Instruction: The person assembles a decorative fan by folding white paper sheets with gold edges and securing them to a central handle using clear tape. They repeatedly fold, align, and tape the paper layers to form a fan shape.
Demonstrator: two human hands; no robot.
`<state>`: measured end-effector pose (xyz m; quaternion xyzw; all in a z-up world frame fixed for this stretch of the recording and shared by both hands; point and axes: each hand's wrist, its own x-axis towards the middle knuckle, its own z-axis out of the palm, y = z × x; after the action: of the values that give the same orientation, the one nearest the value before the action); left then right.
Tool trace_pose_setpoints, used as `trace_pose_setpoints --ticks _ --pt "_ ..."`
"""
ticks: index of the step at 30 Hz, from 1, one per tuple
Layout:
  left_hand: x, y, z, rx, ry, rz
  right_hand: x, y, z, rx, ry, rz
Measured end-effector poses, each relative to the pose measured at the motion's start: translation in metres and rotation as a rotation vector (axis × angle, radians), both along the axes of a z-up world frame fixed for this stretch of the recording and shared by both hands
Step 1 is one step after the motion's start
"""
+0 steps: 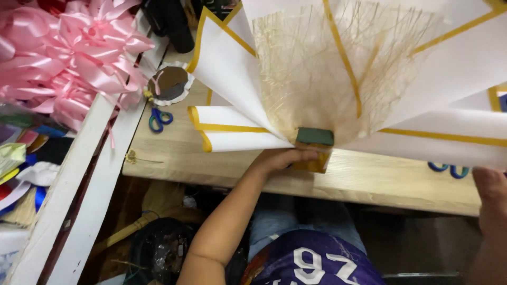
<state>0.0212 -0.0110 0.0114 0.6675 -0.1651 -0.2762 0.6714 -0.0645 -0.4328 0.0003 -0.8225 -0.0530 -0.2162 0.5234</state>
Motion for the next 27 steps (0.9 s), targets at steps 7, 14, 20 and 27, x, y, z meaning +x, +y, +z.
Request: trace_pose_setpoints --ticks 7,14,20,27 --pt "-0.023 -0.002 0.000 0.104 0.099 0.096 0.008 -0.066 -0.057 0.330 0.335 -0.104" --pt "-0.062 -0.012 0.001 0.121 0.196 0.225 0.013 -0.096 -0.086 0.274 -0.249 0.011" --pt "-0.083 -0.017 -0.031 -0.108 0.193 0.196 -0.024 0.038 0.017 0.311 -0.370 -0.053" --pt "-0.098 -0.024 -0.019 -0.015 0.277 0.247 -0.043 0.021 0.031 -0.058 -0.188 -0.041"
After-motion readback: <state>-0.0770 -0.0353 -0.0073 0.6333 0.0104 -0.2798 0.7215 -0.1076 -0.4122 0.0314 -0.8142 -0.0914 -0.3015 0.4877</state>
